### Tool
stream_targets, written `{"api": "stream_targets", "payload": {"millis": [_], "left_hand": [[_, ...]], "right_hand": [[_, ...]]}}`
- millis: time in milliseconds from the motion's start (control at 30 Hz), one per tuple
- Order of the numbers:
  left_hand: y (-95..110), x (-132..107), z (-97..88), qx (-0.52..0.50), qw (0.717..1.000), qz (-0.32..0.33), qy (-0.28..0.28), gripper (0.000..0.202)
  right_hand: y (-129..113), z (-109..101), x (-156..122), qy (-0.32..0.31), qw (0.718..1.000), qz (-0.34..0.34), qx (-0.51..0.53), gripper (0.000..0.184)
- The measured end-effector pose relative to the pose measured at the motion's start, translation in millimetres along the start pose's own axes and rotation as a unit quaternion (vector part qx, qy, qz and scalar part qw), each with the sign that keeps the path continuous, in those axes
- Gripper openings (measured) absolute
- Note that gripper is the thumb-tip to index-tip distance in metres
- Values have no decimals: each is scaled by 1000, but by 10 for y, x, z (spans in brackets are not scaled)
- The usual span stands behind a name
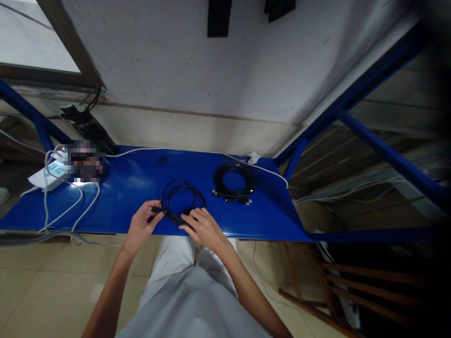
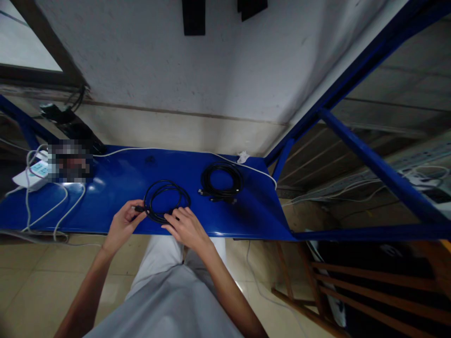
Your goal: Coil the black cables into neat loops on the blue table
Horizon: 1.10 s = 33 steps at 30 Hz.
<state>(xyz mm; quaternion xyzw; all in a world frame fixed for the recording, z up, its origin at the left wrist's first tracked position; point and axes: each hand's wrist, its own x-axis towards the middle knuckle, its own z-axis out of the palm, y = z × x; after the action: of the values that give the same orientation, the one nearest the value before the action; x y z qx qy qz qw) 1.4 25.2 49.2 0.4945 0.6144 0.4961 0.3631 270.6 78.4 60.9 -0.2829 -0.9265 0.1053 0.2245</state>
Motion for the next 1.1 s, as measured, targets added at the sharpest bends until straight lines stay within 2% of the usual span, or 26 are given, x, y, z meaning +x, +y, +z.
{"api": "stream_targets", "payload": {"millis": [133, 367, 600, 733, 867, 967, 1100], "left_hand": [[-24, 54, 2, 35, 999, 20, 19, 46], [24, 123, 1, 102, 992, 62, 38, 41], [27, 190, -64, 199, 972, 128, 11, 33], [0, 280, -71, 224, 961, 164, -9, 30], [3, 454, -61, 233, 955, 183, -19, 30], [35, 664, -58, 245, 951, 189, 8, 29], [14, 1072, -98, 300, 928, 215, 48, 29]], "right_hand": [[-31, 83, -18, 15, 1000, 8, 20, 39], [122, 22, -11, 51, 997, 41, 40, 35], [320, -13, -126, 96, 985, 110, 89, 50], [391, 34, -188, 115, 979, 130, 108, 50], [406, 44, -201, 123, 976, 141, 114, 52], [399, 21, -194, 119, 977, 140, 111, 52], [388, -5, -184, 107, 981, 131, 95, 49]]}}
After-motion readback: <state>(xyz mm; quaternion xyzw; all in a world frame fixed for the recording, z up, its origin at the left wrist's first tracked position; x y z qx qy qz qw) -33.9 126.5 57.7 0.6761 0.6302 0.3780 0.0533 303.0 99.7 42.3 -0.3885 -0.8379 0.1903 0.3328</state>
